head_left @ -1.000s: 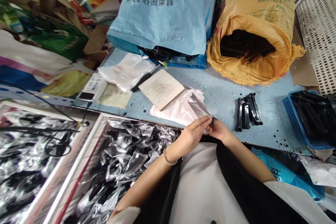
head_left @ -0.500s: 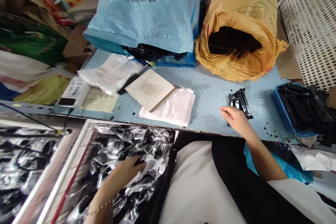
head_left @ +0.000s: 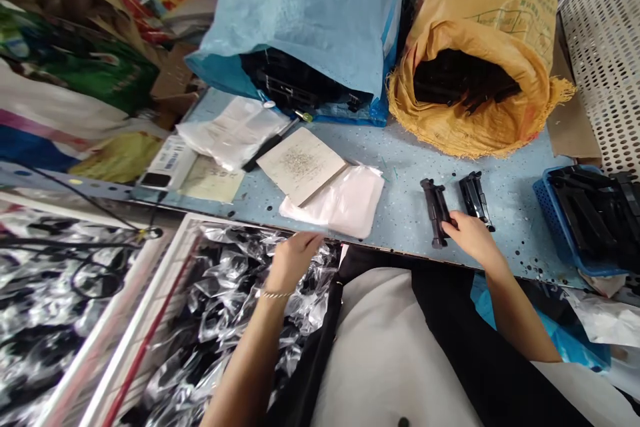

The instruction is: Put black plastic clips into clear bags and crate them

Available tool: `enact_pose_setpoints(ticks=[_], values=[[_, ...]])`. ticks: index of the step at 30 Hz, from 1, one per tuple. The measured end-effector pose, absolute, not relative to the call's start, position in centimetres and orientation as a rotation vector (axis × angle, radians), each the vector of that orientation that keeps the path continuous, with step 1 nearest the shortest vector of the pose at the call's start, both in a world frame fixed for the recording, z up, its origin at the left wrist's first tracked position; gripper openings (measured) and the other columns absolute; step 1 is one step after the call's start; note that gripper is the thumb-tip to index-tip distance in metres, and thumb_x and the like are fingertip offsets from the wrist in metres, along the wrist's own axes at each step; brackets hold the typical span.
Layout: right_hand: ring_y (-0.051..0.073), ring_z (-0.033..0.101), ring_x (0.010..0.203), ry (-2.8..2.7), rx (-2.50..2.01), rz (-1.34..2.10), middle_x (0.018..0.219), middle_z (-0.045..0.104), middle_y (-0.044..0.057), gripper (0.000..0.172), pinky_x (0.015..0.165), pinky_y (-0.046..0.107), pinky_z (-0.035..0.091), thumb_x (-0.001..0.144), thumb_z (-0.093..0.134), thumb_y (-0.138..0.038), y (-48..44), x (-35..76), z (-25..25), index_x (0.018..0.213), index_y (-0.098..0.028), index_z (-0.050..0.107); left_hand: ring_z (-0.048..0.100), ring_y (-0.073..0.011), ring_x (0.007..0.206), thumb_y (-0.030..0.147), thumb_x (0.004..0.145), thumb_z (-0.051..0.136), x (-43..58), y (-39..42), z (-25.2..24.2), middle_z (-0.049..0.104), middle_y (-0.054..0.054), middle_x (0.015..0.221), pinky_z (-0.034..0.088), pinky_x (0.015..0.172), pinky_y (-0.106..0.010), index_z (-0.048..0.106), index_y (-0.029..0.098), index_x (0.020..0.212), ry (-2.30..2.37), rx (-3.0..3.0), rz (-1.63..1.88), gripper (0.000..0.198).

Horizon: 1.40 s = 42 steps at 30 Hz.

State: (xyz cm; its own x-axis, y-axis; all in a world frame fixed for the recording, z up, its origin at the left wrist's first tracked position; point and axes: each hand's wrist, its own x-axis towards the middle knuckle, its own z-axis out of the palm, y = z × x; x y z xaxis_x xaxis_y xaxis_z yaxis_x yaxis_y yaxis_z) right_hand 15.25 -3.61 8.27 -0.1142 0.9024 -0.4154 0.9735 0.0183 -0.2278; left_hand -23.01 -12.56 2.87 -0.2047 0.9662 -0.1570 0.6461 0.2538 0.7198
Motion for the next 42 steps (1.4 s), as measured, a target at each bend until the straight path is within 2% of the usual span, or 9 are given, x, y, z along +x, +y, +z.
enact_pose_setpoints(ticks=[2,5,12,16,19,22,28,34,42], values=[[0.021,0.065,0.070,2.230,1.988,-0.993,0.077,0.071,0.004,0.018,0.061,0.028,0.039,0.092,0.055,-0.034,-3.5,14.2,7.8,0.084,-0.021,0.063,0.069,-0.0264,0.095,0.035,0.093,0.059,-19.6,-8.9,3.2,0.075,-0.011,0.101,0.053,0.089,-0.036,0.075,0.020,0.098,1.920,1.765,0.761,0.023],[0.017,0.061,0.066,2.258,1.980,-1.491,0.074,0.068,0.000,0.019,0.059,0.026,0.041,0.088,0.058,-0.039,-3.7,12.9,6.6,0.084,-0.021,0.064,0.066,-0.0305,0.100,0.023,0.089,0.062,-15.7,-4.9,3.4,0.070,-0.016,0.101,0.054,0.087,-0.041,0.071,0.017,0.086,1.942,1.990,0.672,0.011],[0.013,0.056,0.060,1.406,1.755,-2.834,0.070,0.062,0.000,0.030,0.056,0.025,0.047,0.076,0.077,-0.045,-4.4,10.6,5.3,0.083,-0.018,0.066,0.058,-0.0168,0.059,0.032,0.082,0.067,-18.5,-2.5,2.7,0.062,0.000,0.061,0.046,0.060,-0.029,0.063,0.019,0.069,1.790,1.338,0.764,0.019],[0.012,0.052,0.056,0.650,1.404,-3.262,0.074,0.066,0.004,0.024,0.044,0.021,0.041,0.089,0.064,-0.040,-4.5,7.4,4.2,0.086,-0.016,0.066,0.052,-0.0133,0.049,0.029,0.074,0.068,-19.3,-2.6,1.9,0.058,0.003,0.056,0.042,0.051,-0.026,0.060,0.019,0.077,1.663,1.073,0.917,0.013],[0.010,0.051,0.054,0.239,1.063,-3.253,0.075,0.067,0.005,0.022,0.038,0.015,0.038,0.097,0.054,-0.030,-4.5,5.0,2.2,0.097,-0.012,0.066,0.060,-0.0154,0.059,0.025,0.074,0.065,-19.4,-2.9,1.6,0.065,-0.001,0.066,0.049,0.059,-0.028,0.062,0.018,0.080,1.710,1.146,0.965,0.010],[0.009,0.055,0.055,0.023,1.188,-3.223,0.079,0.069,0.006,0.018,0.037,0.013,0.041,0.100,0.051,-0.025,-4.7,3.8,0.2,0.096,-0.013,0.064,0.069,-0.0205,0.080,0.026,0.082,0.059,-19.7,-3.6,2.2,0.073,-0.007,0.086,0.056,0.078,-0.034,0.071,0.018,0.089,1.816,1.340,0.963,0.016],[0.008,0.053,0.052,-0.084,1.171,-3.232,0.076,0.067,0.005,0.024,0.038,0.012,0.045,0.103,0.048,-0.027,-4.6,4.6,-0.2,0.103,-0.010,0.065,0.069,-0.0221,0.101,0.024,0.091,0.052,-19.5,-5.1,3.9,0.072,-0.011,0.118,0.055,0.093,-0.038,0.072,0.019,0.109,1.765,1.688,1.043,0.028],[0.007,0.055,0.055,-0.049,1.235,-3.386,0.082,0.067,0.005,0.024,0.039,0.010,0.045,0.102,0.050,-0.027,-4.4,6.7,1.8,0.102,-0.010,0.067,0.068,-0.0174,0.074,0.031,0.075,0.073,-18.6,-4.1,2.6,0.071,-0.002,0.078,0.055,0.076,-0.032,0.062,0.016,0.112,1.690,1.141,1.087,0.042],[0.006,0.056,0.057,0.058,1.080,-3.457,0.081,0.068,0.005,0.022,0.039,0.008,0.045,0.101,0.051,-0.025,-5.0,7.8,2.8,0.097,-0.011,0.067,0.069,-0.0173,0.076,0.023,0.074,0.071,-17.2,-3.0,1.8,0.073,-0.002,0.081,0.053,0.075,-0.032,0.060,0.018,0.107,1.637,1.102,1.008,0.035]])
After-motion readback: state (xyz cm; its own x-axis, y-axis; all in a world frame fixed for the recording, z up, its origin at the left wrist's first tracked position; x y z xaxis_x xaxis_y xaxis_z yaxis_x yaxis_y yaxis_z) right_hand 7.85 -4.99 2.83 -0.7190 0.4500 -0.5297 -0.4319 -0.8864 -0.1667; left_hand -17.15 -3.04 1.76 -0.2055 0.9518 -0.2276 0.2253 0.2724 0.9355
